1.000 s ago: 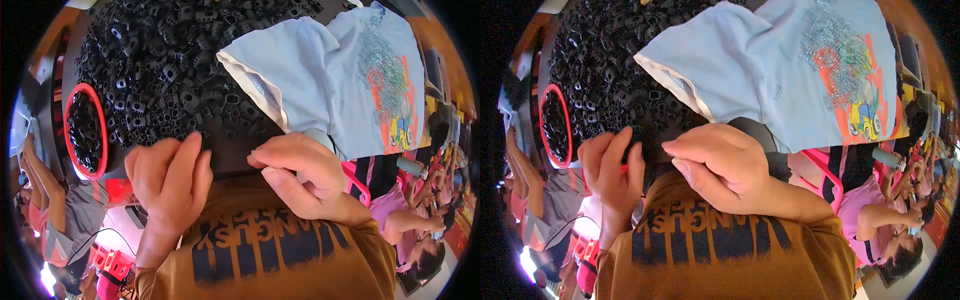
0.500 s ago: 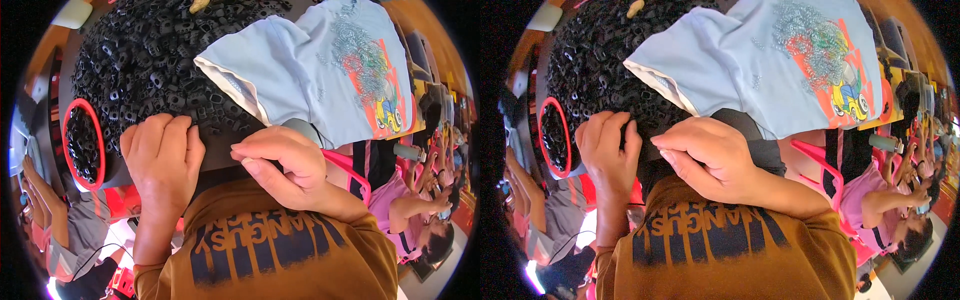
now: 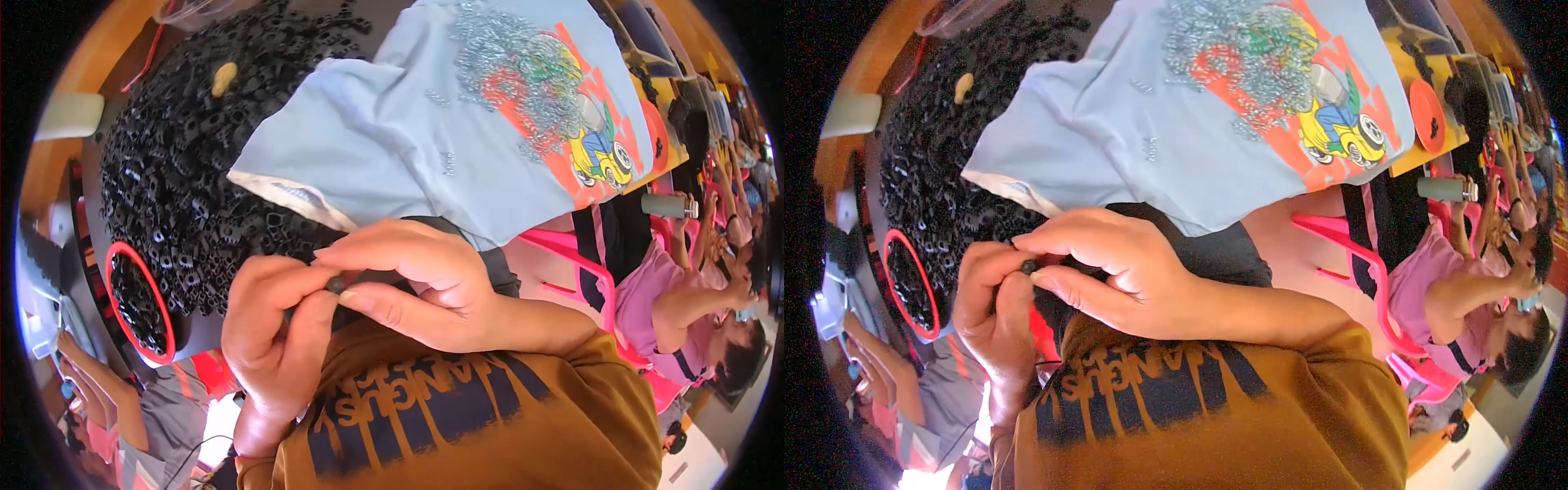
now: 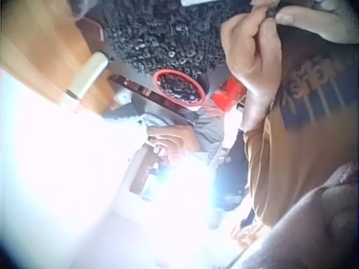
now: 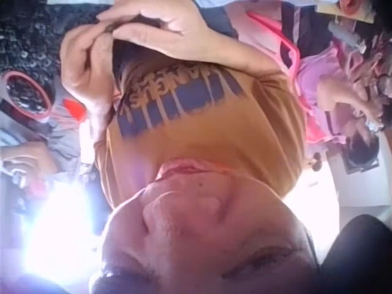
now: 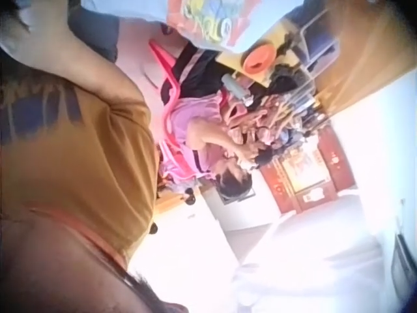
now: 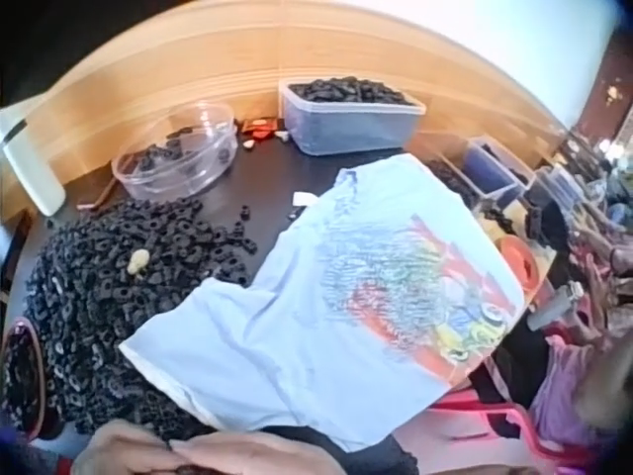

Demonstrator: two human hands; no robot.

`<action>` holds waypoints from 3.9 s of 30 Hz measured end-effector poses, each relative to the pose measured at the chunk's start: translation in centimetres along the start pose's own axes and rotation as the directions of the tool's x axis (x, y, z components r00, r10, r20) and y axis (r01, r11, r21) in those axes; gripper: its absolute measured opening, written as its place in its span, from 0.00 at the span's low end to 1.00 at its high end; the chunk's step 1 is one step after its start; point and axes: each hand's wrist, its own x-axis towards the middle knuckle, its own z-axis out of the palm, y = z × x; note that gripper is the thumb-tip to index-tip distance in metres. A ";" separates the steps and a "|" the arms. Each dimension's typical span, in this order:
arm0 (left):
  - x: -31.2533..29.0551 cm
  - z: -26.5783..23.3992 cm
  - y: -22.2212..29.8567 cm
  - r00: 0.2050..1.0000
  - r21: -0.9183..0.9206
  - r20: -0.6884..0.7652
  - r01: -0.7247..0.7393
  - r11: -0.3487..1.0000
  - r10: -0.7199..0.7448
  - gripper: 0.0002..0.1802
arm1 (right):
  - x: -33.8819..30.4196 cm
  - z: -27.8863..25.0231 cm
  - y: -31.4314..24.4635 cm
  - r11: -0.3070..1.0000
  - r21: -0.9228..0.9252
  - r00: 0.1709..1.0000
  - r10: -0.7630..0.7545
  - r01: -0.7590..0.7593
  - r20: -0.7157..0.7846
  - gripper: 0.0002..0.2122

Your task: Assembling small black plastic fasteners or clips by hand at a workbench.

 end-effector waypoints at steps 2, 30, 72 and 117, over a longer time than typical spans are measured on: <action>0.0 0.1 0.3 0.999 0.112 -0.041 -0.013 0.994 0.017 0.11 | -0.1 -0.1 -0.7 0.995 0.031 0.996 0.093 -0.093 -0.003 0.15; 1.6 -3.5 -2.4 0.989 0.470 -0.135 0.014 0.883 0.056 0.10 | 1.9 1.3 -1.2 0.986 -0.161 0.997 0.052 -0.042 0.058 0.08; 9.3 5.4 1.4 0.899 0.304 0.387 -0.334 0.892 0.205 0.06 | -1.9 -4.5 -2.4 0.997 -0.069 0.975 -0.055 0.041 -0.217 0.15; 7.4 4.3 3.8 0.938 -0.588 0.272 0.340 0.734 -0.217 0.13 | 0.7 -4.3 -3.9 0.616 0.765 0.842 0.503 -0.189 -0.196 0.11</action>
